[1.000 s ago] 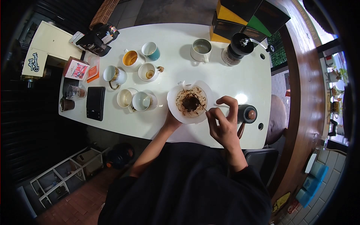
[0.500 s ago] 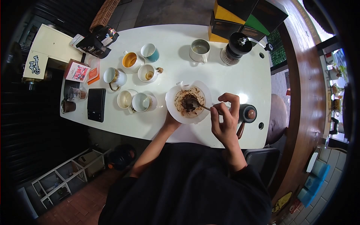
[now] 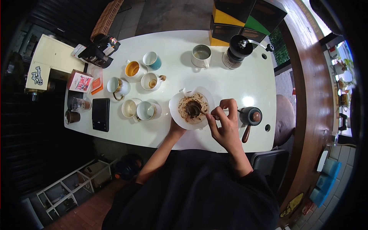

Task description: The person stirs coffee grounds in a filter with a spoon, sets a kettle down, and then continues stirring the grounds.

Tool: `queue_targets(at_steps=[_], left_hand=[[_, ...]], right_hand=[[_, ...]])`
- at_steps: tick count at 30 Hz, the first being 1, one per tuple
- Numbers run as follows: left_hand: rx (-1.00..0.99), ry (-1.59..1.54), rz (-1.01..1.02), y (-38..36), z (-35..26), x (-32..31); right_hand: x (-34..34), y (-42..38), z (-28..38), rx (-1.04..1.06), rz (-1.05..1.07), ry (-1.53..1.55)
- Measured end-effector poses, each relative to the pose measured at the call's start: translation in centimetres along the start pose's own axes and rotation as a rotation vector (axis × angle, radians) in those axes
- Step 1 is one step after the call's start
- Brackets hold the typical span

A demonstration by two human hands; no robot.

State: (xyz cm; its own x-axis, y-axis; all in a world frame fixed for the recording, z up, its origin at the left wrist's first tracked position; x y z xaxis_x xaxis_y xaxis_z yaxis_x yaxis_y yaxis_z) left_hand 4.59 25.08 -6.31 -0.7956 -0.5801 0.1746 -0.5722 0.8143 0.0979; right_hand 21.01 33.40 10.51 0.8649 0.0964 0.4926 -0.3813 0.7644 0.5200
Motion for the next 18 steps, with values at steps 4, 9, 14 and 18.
queue_targets(at_steps=[4, 9, 14, 18], left_hand=[[0.002, -0.012, 0.016, -0.5, 1.4, 0.1], [0.024, -0.055, 0.11, -0.5, 2.0, 0.0], [-0.026, -0.06, 0.121, 0.4, 0.1, -0.2], [-0.044, -0.072, 0.076, 0.7, 0.2, -0.2]], right_hand=[[-0.2, -0.2, 0.3, 0.014, 0.044, -0.027], [-0.6, -0.1, 0.6, 0.022, 0.137, -0.087], [-1.1, 0.2, 1.7, 0.043, 0.13, -0.138], [-0.7, 1.1, 1.9, -0.024, 0.09, -0.228]])
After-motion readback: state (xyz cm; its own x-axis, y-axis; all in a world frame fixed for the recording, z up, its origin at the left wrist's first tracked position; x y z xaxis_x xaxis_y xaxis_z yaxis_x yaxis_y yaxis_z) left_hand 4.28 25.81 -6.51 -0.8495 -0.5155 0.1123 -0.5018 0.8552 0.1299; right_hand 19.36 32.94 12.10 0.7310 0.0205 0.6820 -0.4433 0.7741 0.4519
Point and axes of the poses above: each hand's wrist, its own y-axis towards the middle knuckle, its own x-axis out of the back of the hand, z = x × y, the point moved 5 cm from there along y, towards the middle knuckle, and after that the axes turned 11 degrees about -z, right-handed, at the moved point
